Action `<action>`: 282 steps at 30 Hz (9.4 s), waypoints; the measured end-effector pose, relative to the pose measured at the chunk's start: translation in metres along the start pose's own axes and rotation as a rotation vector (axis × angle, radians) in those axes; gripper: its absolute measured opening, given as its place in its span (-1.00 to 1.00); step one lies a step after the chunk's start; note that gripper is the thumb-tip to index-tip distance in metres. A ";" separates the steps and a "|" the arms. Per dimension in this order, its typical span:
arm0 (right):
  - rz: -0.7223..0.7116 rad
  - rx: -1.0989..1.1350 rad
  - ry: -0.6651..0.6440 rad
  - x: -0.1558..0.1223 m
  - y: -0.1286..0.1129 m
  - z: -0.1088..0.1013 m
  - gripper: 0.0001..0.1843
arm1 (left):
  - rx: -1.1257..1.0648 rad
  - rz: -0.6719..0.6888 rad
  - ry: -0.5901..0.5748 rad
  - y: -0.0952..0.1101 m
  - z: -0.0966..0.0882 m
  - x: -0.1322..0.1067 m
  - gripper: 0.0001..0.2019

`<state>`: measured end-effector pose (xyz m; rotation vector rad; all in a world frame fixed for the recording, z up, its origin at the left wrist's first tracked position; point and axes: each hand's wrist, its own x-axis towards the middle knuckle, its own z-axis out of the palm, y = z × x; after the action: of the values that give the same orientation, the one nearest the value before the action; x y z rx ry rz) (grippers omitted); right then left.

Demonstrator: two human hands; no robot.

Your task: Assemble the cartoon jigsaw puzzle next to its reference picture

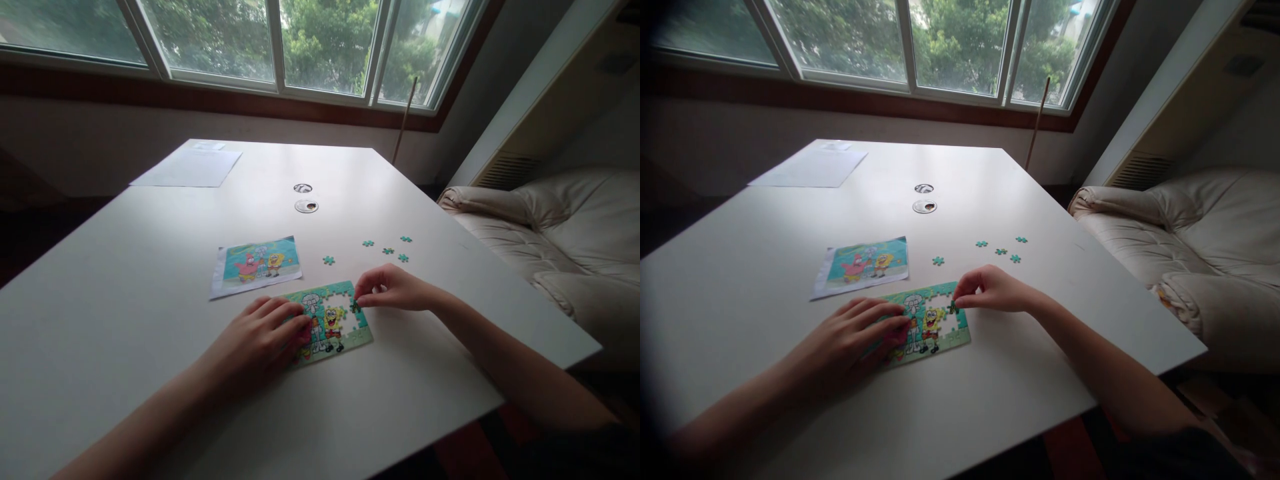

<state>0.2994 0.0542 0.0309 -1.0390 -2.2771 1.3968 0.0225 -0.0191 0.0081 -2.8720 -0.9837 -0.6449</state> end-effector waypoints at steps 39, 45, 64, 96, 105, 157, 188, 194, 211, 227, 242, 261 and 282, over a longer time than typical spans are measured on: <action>-0.143 -0.312 0.098 -0.011 -0.009 0.025 -0.93 | -0.009 -0.008 -0.033 -0.002 0.003 -0.004 -0.80; -0.161 -0.338 0.093 -0.009 -0.007 0.027 -0.93 | -0.014 -0.004 -0.009 -0.002 0.002 -0.003 -0.80; -0.171 -0.282 -0.037 -0.012 -0.007 0.023 -0.80 | 0.006 -0.007 -0.014 -0.001 0.001 -0.002 -0.79; -0.215 -0.207 0.013 -0.014 -0.009 0.019 -0.87 | -0.062 0.016 -0.145 0.083 0.023 0.019 -0.71; -0.092 0.113 0.154 -0.008 0.005 0.013 -0.78 | -0.294 -0.073 -0.111 0.069 0.015 0.020 -0.78; 0.117 -0.643 0.548 -0.007 0.074 -0.085 -0.76 | -0.048 -0.277 0.035 -0.020 0.021 0.025 -0.81; 0.053 -0.281 0.410 -0.009 0.044 -0.058 -0.80 | -0.146 -0.299 0.096 -0.018 0.020 0.028 -0.83; 0.040 0.384 0.325 0.000 0.015 -0.008 -0.72 | -0.361 -0.342 0.112 -0.002 0.012 0.038 -0.81; 0.021 0.688 0.243 0.008 -0.008 0.042 -0.74 | -0.801 -0.620 -0.037 0.013 0.003 0.048 -0.73; -0.045 0.587 0.377 0.004 -0.013 0.042 -0.77 | -0.973 -0.738 0.007 0.024 0.002 0.050 -0.69; -0.094 -0.014 0.099 -0.004 -0.006 0.029 -0.81 | 0.313 -0.092 -0.049 0.092 0.016 0.015 -0.65; -0.286 -0.402 0.175 0.000 -0.004 0.042 -0.92 | 0.314 -0.103 -0.066 0.094 0.019 0.011 -0.66; -0.247 -0.554 0.230 -0.012 0.009 0.000 -0.82 | 0.150 -0.038 -0.115 0.084 0.026 0.011 -0.64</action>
<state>0.3117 0.0479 0.0248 -0.9509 -2.5586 0.5264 0.0903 -0.0752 -0.0033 -2.7913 -1.0540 -0.3933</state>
